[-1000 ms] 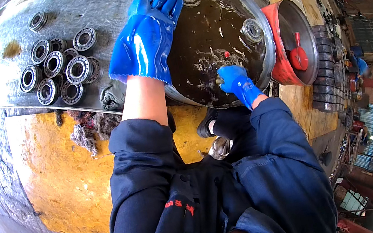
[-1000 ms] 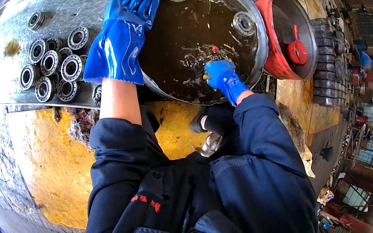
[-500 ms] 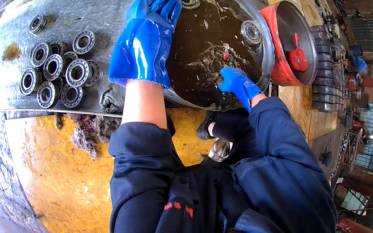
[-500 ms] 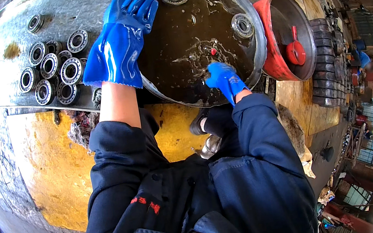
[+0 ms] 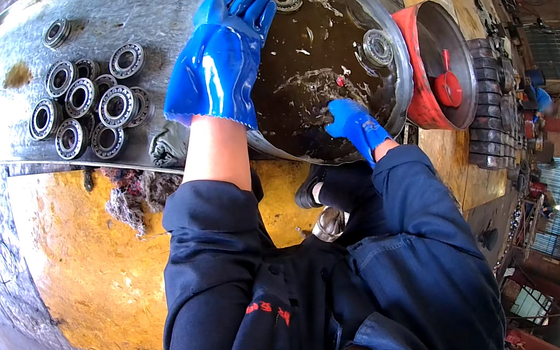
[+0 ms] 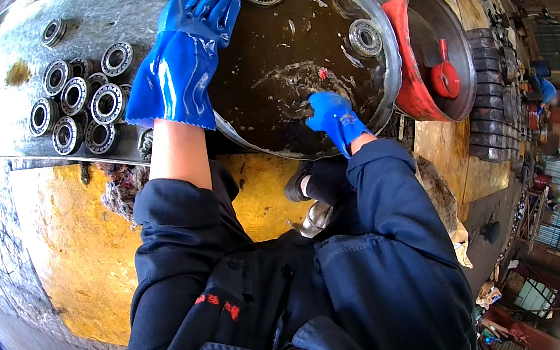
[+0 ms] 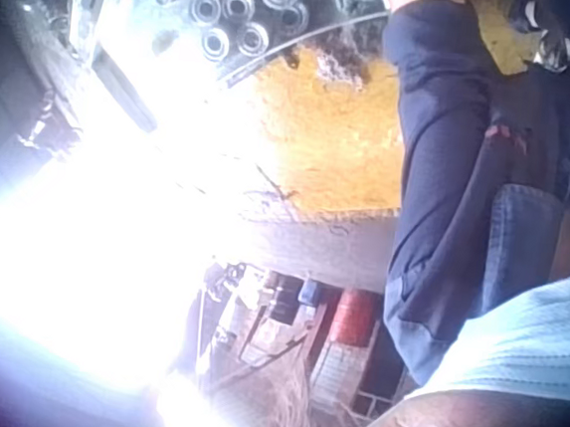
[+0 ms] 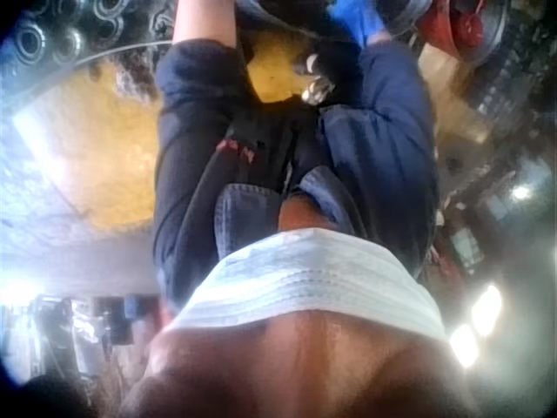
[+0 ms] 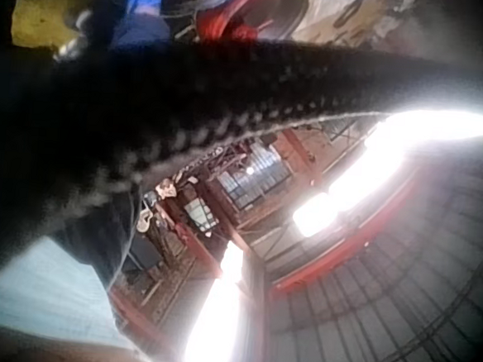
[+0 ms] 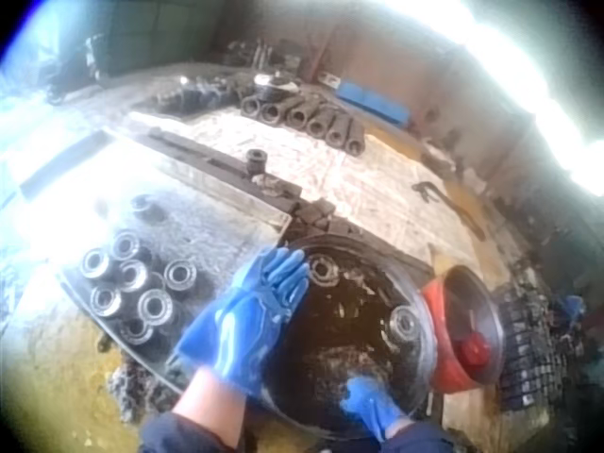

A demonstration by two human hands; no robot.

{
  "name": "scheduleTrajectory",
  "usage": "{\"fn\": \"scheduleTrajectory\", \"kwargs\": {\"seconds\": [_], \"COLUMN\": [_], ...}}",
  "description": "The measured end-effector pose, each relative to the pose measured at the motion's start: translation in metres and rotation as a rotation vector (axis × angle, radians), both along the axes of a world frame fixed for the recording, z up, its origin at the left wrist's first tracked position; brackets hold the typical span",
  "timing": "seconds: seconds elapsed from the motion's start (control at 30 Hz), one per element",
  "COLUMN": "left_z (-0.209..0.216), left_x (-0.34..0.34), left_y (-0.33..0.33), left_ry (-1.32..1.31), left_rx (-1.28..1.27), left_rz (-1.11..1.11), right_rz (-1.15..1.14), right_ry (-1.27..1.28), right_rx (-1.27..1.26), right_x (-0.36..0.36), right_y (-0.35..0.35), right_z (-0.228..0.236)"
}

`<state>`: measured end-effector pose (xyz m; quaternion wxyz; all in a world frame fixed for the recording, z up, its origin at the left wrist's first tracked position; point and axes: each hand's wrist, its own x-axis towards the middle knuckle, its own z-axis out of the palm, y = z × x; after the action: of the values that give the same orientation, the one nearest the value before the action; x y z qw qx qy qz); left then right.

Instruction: The person is cleaning metal bearings by dipping them into a container of dark liquid and scrubbing them with a red brush. They handle the bearings one by one, rotating them to clean different sides, and place the cleaned bearings onto a metal tray.

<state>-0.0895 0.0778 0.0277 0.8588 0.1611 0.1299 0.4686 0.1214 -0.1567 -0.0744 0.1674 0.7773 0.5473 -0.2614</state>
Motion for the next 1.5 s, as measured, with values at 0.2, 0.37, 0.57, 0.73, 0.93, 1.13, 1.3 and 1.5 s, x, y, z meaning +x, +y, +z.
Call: {"fn": "scheduleTrajectory", "kwargs": {"seconds": [0.2, 0.37, 0.57, 0.73, 0.93, 1.13, 1.3, 1.5], "left_z": [0.0, -0.004, 0.001, 0.003, -0.002, 0.004, 0.001, -0.001], "left_x": [0.0, 0.006, 0.011, 0.0, 0.001, 0.001, 0.001, 0.002], "left_y": [0.001, -0.001, -0.002, -0.005, 0.0, 0.0, -0.001, 0.0], "left_ry": [-0.007, -0.068, -0.056, -0.032, -0.071, -0.037, -0.061, -0.058], "left_rx": [-0.016, 0.005, 0.0, 0.011, -0.016, -0.043, -0.02, -0.001], "left_rz": [-0.034, -0.022, -0.036, 0.017, -0.013, -0.028, -0.006, -0.009], "right_rz": [-0.111, 0.568, -0.375, 0.121, 0.24, -0.314, 0.594, -0.255], "right_ry": [0.005, -0.258, 0.156, -0.129, -0.131, 0.064, -0.218, 0.151], "right_rx": [0.047, -0.126, 0.176, -0.035, -0.035, 0.116, -0.11, -0.053], "right_x": [0.002, -0.02, 0.04, -0.02, -0.007, -0.005, -0.022, 0.015], "right_y": [-0.013, 0.006, -0.045, 0.008, 0.009, -0.005, 0.02, 0.006], "right_z": [-0.018, 0.001, -0.051, 0.005, -0.008, -0.012, -0.008, -0.022]}}
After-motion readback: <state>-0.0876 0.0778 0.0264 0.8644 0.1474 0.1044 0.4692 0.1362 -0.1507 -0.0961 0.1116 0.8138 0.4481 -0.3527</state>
